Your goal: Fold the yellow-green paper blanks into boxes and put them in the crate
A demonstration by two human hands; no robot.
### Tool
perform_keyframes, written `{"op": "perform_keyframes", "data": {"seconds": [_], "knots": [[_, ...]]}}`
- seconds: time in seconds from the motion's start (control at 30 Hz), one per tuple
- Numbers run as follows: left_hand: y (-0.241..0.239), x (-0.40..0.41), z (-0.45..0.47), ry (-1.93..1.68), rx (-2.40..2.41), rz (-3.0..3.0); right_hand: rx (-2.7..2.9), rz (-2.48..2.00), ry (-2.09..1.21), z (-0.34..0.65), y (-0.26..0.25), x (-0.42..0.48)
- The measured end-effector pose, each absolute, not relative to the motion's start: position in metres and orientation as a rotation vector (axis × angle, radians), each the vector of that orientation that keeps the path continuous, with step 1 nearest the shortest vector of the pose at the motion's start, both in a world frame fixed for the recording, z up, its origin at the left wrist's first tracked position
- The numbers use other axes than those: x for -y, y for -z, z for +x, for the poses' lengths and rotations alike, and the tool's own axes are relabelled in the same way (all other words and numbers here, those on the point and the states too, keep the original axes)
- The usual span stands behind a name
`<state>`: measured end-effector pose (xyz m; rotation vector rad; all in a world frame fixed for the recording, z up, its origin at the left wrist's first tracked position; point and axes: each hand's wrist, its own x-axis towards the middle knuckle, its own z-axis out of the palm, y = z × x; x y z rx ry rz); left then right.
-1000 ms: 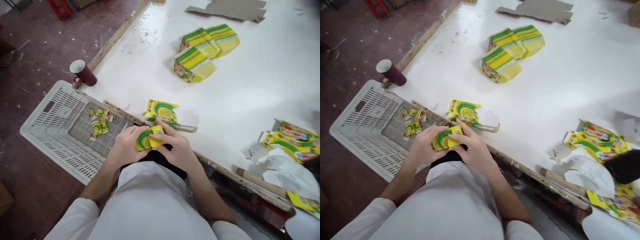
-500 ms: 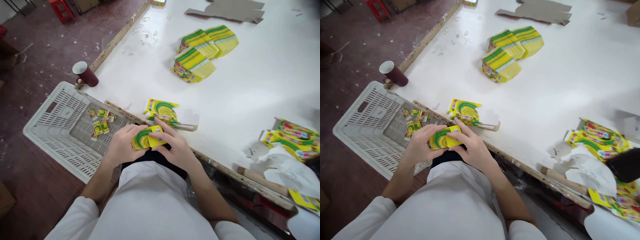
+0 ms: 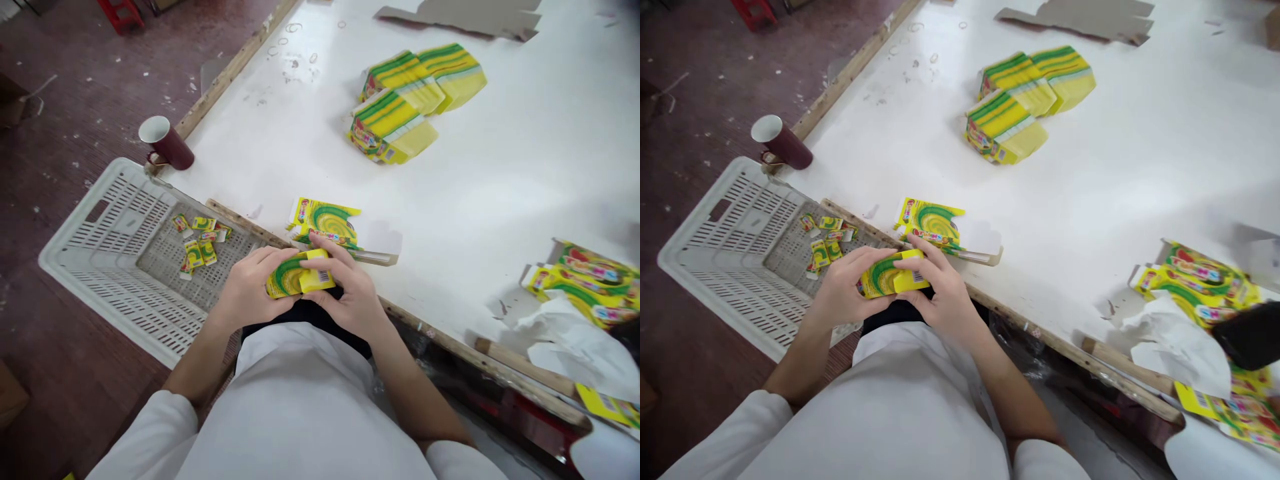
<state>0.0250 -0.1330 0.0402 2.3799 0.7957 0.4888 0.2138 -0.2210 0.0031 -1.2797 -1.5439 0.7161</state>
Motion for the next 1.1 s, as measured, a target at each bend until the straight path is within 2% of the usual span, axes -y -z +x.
{"op": "perform_keyframes", "data": {"seconds": [0.37, 0.47, 0.57, 0.7, 0.9, 1.1], "knots": [[-0.036, 0.135, 0.021, -0.571, -0.861, 2.346, 1.687, -1.213, -0.590, 0.223, 0.001, 0.227], [-0.026, 0.141, 0.025, -0.823, -1.099, 2.075, 1.565, -1.280, -0.460, 0.220, 0.002, 0.226], [-0.018, 0.145, 0.027, -0.965, -1.138, 1.602, 1.524, -1.319, -0.396, 0.217, 0.004, 0.227], [-0.022, 0.149, 0.031, -0.891, -1.126, 1.279, 1.524, -1.343, -0.367, 0.217, 0.006, 0.228], [-0.032, 0.147, 0.037, -0.893, -1.179, 1.290, 1.704, -1.298, -0.474, 0.225, 0.002, 0.229], [-0.031, 0.146, 0.040, -0.897, -1.179, 1.303, 1.643, -1.349, -0.407, 0.226, 0.004, 0.230]]}}
